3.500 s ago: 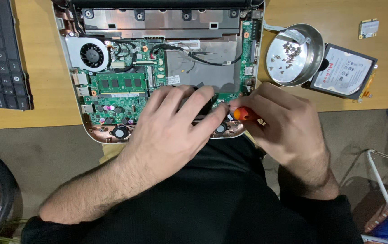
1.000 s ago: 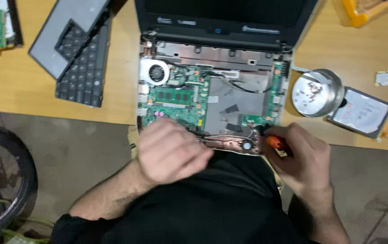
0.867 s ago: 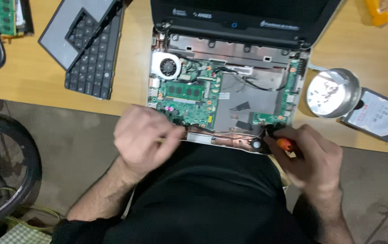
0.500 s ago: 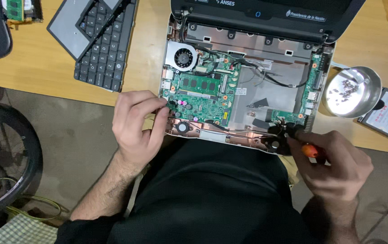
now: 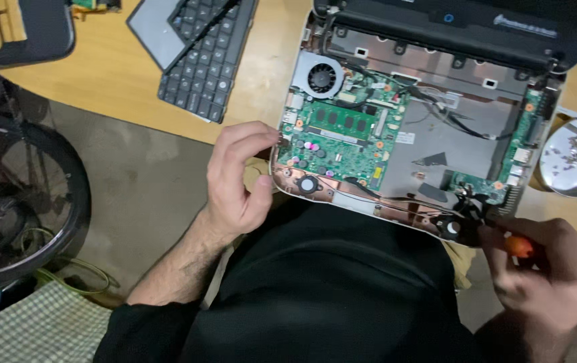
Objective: The person uses a screwdriver to unscrew and remove a small metal bracket from the motherboard of a disassembled laptop. They carefully detach the bracket and set it aside on the table.
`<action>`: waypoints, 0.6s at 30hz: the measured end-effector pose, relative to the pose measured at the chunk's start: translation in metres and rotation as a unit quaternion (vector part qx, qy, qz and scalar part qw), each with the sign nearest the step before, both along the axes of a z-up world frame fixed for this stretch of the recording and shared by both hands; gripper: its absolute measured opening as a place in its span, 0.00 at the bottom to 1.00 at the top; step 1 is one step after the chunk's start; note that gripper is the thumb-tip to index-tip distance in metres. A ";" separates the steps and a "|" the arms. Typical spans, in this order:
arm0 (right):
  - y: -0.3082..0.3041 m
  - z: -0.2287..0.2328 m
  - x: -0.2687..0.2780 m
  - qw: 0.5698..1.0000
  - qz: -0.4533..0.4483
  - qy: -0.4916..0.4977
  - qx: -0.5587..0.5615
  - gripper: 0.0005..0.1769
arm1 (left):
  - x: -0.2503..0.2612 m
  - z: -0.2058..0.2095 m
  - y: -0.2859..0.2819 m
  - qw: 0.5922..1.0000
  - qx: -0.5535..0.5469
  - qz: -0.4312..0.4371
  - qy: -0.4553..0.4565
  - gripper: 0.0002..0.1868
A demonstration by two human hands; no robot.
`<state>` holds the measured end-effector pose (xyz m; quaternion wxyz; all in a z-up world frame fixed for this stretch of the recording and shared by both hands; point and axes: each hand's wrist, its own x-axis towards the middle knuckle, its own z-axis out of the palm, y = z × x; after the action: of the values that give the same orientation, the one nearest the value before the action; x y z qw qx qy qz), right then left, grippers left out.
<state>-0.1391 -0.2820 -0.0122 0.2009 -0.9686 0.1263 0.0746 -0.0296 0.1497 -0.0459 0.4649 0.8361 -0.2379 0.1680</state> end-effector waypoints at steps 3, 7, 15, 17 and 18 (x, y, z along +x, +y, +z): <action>0.000 -0.017 -0.014 0.975 0.036 -0.153 0.156 0.11 | -0.002 -0.005 0.000 1.000 0.003 0.007 0.010 0.21; -0.008 -0.023 -0.009 0.967 0.117 -0.202 0.103 0.10 | -0.001 -0.004 0.001 1.000 0.012 0.003 0.015 0.18; -0.016 -0.027 -0.012 0.975 0.148 -0.164 0.003 0.14 | 0.003 0.006 -0.006 0.999 -0.011 -0.032 0.039 0.15; -0.007 -0.015 -0.006 0.977 0.139 -0.160 0.033 0.13 | 0.003 0.012 -0.007 0.999 -0.003 -0.034 0.037 0.13; -0.004 -0.009 -0.004 0.977 0.132 -0.158 0.064 0.12 | 0.006 0.014 -0.009 0.999 0.006 -0.034 0.034 0.13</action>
<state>-0.1436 -0.2855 -0.0208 0.2685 -0.9613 -0.0410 -0.0451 -0.0239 0.1403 -0.0321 0.4733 0.8354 -0.2511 0.1226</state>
